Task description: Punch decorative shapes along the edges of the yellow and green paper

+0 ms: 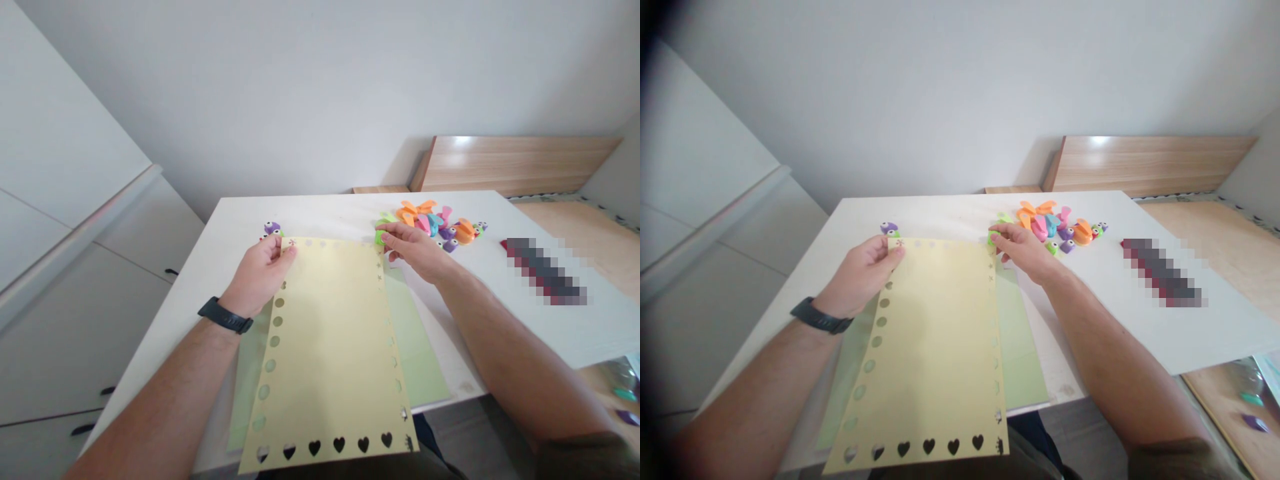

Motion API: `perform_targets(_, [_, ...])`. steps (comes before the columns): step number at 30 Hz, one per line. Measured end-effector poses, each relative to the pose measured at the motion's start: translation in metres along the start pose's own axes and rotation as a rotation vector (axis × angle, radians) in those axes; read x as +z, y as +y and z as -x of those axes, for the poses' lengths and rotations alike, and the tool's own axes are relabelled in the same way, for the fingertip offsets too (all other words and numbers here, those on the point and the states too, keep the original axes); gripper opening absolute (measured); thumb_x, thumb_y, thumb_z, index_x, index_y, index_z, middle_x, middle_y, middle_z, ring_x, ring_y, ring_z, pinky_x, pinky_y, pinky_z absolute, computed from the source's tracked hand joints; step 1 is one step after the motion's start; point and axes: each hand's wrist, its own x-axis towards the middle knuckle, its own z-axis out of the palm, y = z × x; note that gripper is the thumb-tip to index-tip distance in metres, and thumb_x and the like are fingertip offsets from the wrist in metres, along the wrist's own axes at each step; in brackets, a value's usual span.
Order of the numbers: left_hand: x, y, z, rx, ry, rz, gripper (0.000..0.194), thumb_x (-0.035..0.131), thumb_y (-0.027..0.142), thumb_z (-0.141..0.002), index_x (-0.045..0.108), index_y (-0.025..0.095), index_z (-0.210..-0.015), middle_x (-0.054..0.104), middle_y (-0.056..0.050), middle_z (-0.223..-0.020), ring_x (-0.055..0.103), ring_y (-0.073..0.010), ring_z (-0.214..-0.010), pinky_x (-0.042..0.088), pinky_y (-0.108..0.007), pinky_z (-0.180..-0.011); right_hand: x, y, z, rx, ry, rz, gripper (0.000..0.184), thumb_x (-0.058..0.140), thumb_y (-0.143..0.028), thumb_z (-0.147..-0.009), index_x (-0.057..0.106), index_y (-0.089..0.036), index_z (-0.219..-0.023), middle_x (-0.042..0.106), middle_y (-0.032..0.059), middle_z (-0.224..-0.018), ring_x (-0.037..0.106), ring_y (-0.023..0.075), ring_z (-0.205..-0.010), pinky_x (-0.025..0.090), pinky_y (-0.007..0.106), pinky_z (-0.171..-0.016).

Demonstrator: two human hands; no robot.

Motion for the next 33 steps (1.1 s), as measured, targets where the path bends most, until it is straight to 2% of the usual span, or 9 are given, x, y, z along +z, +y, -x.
perform_targets(7, [0.0004, 0.0004, 0.0000, -0.006, 0.004, 0.001, 0.021, 0.064, 0.037, -0.084, 0.064, 0.022, -0.099, 0.073, -0.003, -0.092, 0.067, -0.0213, -0.078, 0.054, -0.032, -0.071, 0.0002, -0.0007, 0.0000, 0.007, 0.016, -0.014, 0.041, 0.072, -0.047, -0.083, 0.067, -0.021, -0.115, 0.065, 0.0024, -0.089, 0.060, 0.0134, -0.076, 0.049, 0.026, -0.061])
perform_targets(12, [0.0001, -0.0005, -0.0006, -0.019, 0.035, -0.052, 0.025, 0.065, 0.043, -0.084, 0.064, 0.022, -0.097, 0.073, -0.003, -0.090, 0.066, -0.0204, -0.078, 0.053, -0.030, -0.070, -0.0010, -0.0010, 0.0012, 0.011, -0.006, -0.035, 0.042, 0.072, -0.048, -0.083, 0.067, -0.021, -0.115, 0.065, 0.0026, -0.091, 0.059, 0.0134, -0.076, 0.049, 0.026, -0.061])
perform_targets(19, [-0.0018, -0.0052, -0.0018, -0.001, 0.049, -0.093, 0.022, 0.064, 0.043, -0.085, 0.063, 0.022, -0.092, 0.070, -0.002, -0.084, 0.063, -0.0192, -0.072, 0.050, -0.029, -0.066, -0.0028, 0.0037, 0.0001, -0.004, -0.042, -0.009, 0.040, 0.072, -0.046, -0.084, 0.068, -0.021, -0.115, 0.067, 0.0037, -0.092, 0.060, 0.0147, -0.079, 0.051, 0.028, -0.065])
perform_targets(27, [-0.0030, -0.0045, -0.0015, 0.011, 0.039, -0.078, 0.021, 0.064, 0.041, -0.085, 0.063, 0.022, -0.094, 0.071, -0.002, -0.086, 0.063, -0.0184, -0.074, 0.050, -0.028, -0.066, -0.0002, 0.0014, 0.0022, 0.049, -0.117, -0.038, 0.038, 0.072, -0.046, -0.084, 0.069, -0.020, -0.111, 0.069, 0.0040, -0.094, 0.062, 0.0153, -0.081, 0.051, 0.029, -0.069])
perform_targets(33, [-0.0019, -0.0013, -0.0006, -0.002, 0.036, -0.053, 0.021, 0.065, 0.040, -0.085, 0.063, 0.021, -0.095, 0.072, -0.003, -0.089, 0.065, -0.0193, -0.077, 0.051, -0.028, -0.067, 0.0008, 0.0039, 0.0018, 0.100, -0.115, -0.049, 0.036, 0.072, -0.047, -0.084, 0.068, -0.022, -0.109, 0.069, 0.0038, -0.093, 0.064, 0.0164, -0.083, 0.053, 0.030, -0.072])
